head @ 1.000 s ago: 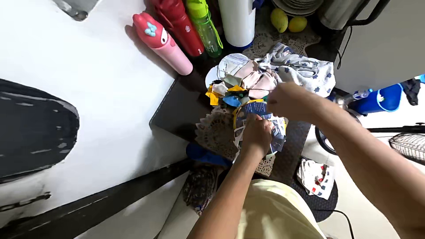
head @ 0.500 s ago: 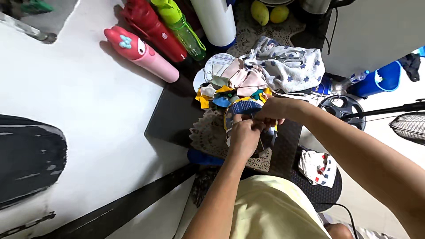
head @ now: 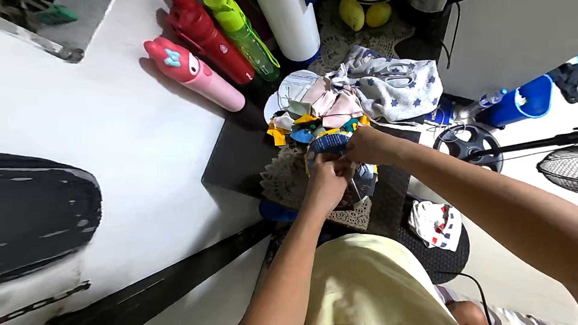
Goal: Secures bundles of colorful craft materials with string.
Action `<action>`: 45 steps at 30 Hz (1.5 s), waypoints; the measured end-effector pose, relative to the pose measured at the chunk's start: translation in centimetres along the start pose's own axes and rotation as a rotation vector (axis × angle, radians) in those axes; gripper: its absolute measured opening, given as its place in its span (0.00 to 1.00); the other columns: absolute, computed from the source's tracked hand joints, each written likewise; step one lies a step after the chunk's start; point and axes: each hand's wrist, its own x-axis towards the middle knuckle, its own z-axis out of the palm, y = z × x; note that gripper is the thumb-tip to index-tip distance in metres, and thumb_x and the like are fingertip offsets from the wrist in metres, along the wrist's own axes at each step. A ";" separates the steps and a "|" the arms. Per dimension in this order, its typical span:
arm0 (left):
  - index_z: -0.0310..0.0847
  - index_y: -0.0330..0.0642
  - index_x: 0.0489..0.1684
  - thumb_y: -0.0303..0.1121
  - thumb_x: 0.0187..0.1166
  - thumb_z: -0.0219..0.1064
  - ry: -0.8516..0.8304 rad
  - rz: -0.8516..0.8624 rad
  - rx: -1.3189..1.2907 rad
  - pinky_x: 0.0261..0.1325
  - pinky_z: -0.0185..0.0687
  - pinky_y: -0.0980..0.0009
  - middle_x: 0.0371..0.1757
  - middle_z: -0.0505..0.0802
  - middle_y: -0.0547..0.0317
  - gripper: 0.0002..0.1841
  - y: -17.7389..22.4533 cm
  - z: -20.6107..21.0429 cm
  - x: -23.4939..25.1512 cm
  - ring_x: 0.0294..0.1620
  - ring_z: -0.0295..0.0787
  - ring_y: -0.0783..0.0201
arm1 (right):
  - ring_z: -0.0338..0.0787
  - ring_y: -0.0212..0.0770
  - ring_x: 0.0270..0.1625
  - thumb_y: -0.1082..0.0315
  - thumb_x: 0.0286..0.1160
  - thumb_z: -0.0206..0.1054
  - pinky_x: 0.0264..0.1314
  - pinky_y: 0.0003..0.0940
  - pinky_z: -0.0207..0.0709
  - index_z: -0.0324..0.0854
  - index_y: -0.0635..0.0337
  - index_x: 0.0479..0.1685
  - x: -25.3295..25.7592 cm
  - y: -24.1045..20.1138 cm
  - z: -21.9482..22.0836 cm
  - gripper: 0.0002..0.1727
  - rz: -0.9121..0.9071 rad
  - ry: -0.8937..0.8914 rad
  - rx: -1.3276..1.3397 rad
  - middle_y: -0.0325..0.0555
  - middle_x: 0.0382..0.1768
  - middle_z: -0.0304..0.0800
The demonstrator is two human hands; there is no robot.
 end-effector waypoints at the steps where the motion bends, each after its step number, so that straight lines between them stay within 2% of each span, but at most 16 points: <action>1: 0.89 0.37 0.46 0.30 0.81 0.69 0.008 -0.002 -0.038 0.67 0.79 0.58 0.68 0.81 0.45 0.07 -0.1 0.0 0.0 0.66 0.81 0.55 | 0.86 0.50 0.37 0.66 0.82 0.65 0.44 0.55 0.77 0.86 0.70 0.32 -0.1 0.1 0.1 0.15 0.003 0.002 0.027 0.56 0.31 0.87; 4: 0.75 0.36 0.61 0.25 0.86 0.57 0.035 -0.063 -0.087 0.64 0.79 0.53 0.62 0.84 0.43 0.11 0.1 -0.1 0.0 0.62 0.83 0.53 | 0.86 0.35 0.27 0.66 0.85 0.62 0.34 0.35 0.80 0.86 0.67 0.36 -0.5 0.5 0.2 0.14 0.085 -0.030 0.258 0.46 0.29 0.88; 7: 0.71 0.38 0.62 0.21 0.85 0.55 0.074 -0.123 0.024 0.58 0.79 0.51 0.62 0.81 0.41 0.12 0.8 -0.5 0.2 0.59 0.83 0.50 | 0.85 0.31 0.22 0.68 0.86 0.60 0.26 0.25 0.78 0.84 0.65 0.36 -0.7 1.3 0.2 0.12 0.140 -0.078 0.521 0.43 0.25 0.89; 10: 0.75 0.39 0.62 0.19 0.81 0.61 0.098 -0.083 0.091 0.55 0.82 0.51 0.57 0.87 0.43 0.14 0.9 -0.5 0.8 0.53 0.87 0.51 | 0.88 0.32 0.27 0.67 0.89 0.57 0.33 0.28 0.82 0.82 0.65 0.43 -1.4 1.7 0.8 0.12 0.077 -0.047 0.539 0.45 0.30 0.90; 11: 0.76 0.39 0.62 0.19 0.80 0.62 0.100 -0.062 0.108 0.55 0.83 0.51 0.56 0.88 0.44 0.15 1.0 -0.5 1.0 0.52 0.87 0.52 | 0.88 0.35 0.30 0.68 0.88 0.57 0.36 0.31 0.83 0.83 0.66 0.45 -1.9 1.6 1.4 0.12 0.029 0.018 0.456 0.46 0.32 0.90; 13: 0.80 0.37 0.59 0.17 0.78 0.64 0.110 -0.011 0.159 0.57 0.83 0.51 0.56 0.89 0.44 0.14 1.3 -0.6 1.0 0.53 0.88 0.51 | 0.89 0.47 0.33 0.72 0.83 0.63 0.40 0.47 0.83 0.86 0.68 0.42 -3.0 1.3 3.3 0.09 -0.070 0.223 0.273 0.54 0.32 0.90; 15: 0.83 0.38 0.57 0.19 0.79 0.65 0.107 0.035 0.251 0.61 0.83 0.50 0.57 0.90 0.45 0.13 1.7 -0.7 0.9 0.56 0.89 0.51 | 0.89 0.51 0.35 0.74 0.78 0.66 0.41 0.51 0.82 0.86 0.69 0.39 -3.2 1.8 4.8 0.06 -0.134 0.346 0.222 0.56 0.32 0.88; 17: 0.86 0.37 0.56 0.21 0.79 0.66 0.107 0.074 0.343 0.62 0.82 0.49 0.55 0.92 0.45 0.11 2.1 -0.7 0.6 0.57 0.89 0.49 | 0.90 0.46 0.35 0.73 0.82 0.64 0.44 0.46 0.85 0.86 0.69 0.42 -3.1 2.4 5.1 0.08 -0.097 0.331 0.322 0.54 0.33 0.89; 21: 0.87 0.36 0.52 0.23 0.79 0.68 0.078 0.089 0.464 0.60 0.83 0.47 0.51 0.92 0.43 0.08 2.4 -0.9 0.6 0.54 0.91 0.47 | 0.88 0.33 0.30 0.69 0.87 0.60 0.39 0.31 0.85 0.84 0.67 0.42 -2.9 3.2 5.4 0.10 -0.017 0.265 0.607 0.46 0.30 0.88; 23: 0.87 0.35 0.51 0.23 0.80 0.67 0.050 0.096 0.490 0.58 0.83 0.46 0.50 0.92 0.42 0.08 2.5 -1.2 0.8 0.52 0.91 0.46 | 0.88 0.34 0.31 0.70 0.86 0.61 0.40 0.32 0.84 0.84 0.67 0.41 -3.3 3.0 5.2 0.10 -0.037 0.276 0.557 0.47 0.30 0.88; 27: 0.87 0.38 0.55 0.30 0.89 0.57 -0.073 0.037 0.442 0.52 0.85 0.49 0.48 0.92 0.45 0.12 2.6 -2.6 1.4 0.44 0.91 0.51 | 0.88 0.39 0.31 0.72 0.82 0.66 0.40 0.38 0.83 0.87 0.67 0.39 -3.7 2.8 5.6 0.08 -0.106 0.369 0.396 0.49 0.29 0.89; 32: 0.88 0.36 0.47 0.30 0.80 0.71 -0.051 0.107 0.486 0.52 0.82 0.49 0.43 0.92 0.46 0.07 2.4 -2.5 1.9 0.44 0.89 0.51 | 0.90 0.41 0.33 0.73 0.83 0.64 0.42 0.41 0.85 0.88 0.68 0.40 -3.6 2.6 5.9 0.09 -0.124 0.412 0.381 0.51 0.32 0.91; 34: 0.88 0.35 0.44 0.29 0.81 0.70 -0.057 0.111 0.464 0.49 0.81 0.49 0.41 0.91 0.45 0.06 2.0 -2.8 2.4 0.41 0.87 0.50 | 0.90 0.40 0.33 0.72 0.83 0.64 0.42 0.39 0.85 0.87 0.68 0.40 -3.5 2.7 5.9 0.09 -0.127 0.401 0.423 0.51 0.32 0.91; 37: 0.85 0.36 0.47 0.31 0.86 0.65 -0.157 0.059 0.409 0.49 0.80 0.51 0.43 0.89 0.46 0.08 1.7 -3.7 3.0 0.43 0.85 0.53 | 0.89 0.35 0.33 0.71 0.83 0.64 0.42 0.36 0.83 0.87 0.67 0.41 -3.2 3.2 5.7 0.09 -0.104 0.343 0.538 0.46 0.31 0.90; 42: 0.82 0.35 0.47 0.30 0.88 0.61 -0.187 0.141 0.452 0.47 0.79 0.51 0.41 0.88 0.46 0.07 1.2 -4.9 2.3 0.42 0.85 0.53 | 0.92 0.37 0.35 0.71 0.87 0.60 0.45 0.35 0.88 0.81 0.68 0.47 -2.7 3.3 6.0 0.08 -0.007 0.280 0.763 0.50 0.36 0.89; 45: 0.81 0.35 0.47 0.30 0.87 0.62 -0.172 0.169 0.458 0.53 0.79 0.49 0.47 0.88 0.46 0.06 0.4 -5.0 1.4 0.48 0.85 0.52 | 0.92 0.34 0.34 0.71 0.89 0.58 0.42 0.30 0.87 0.78 0.67 0.50 -2.7 3.3 6.1 0.07 0.023 0.254 0.918 0.48 0.36 0.89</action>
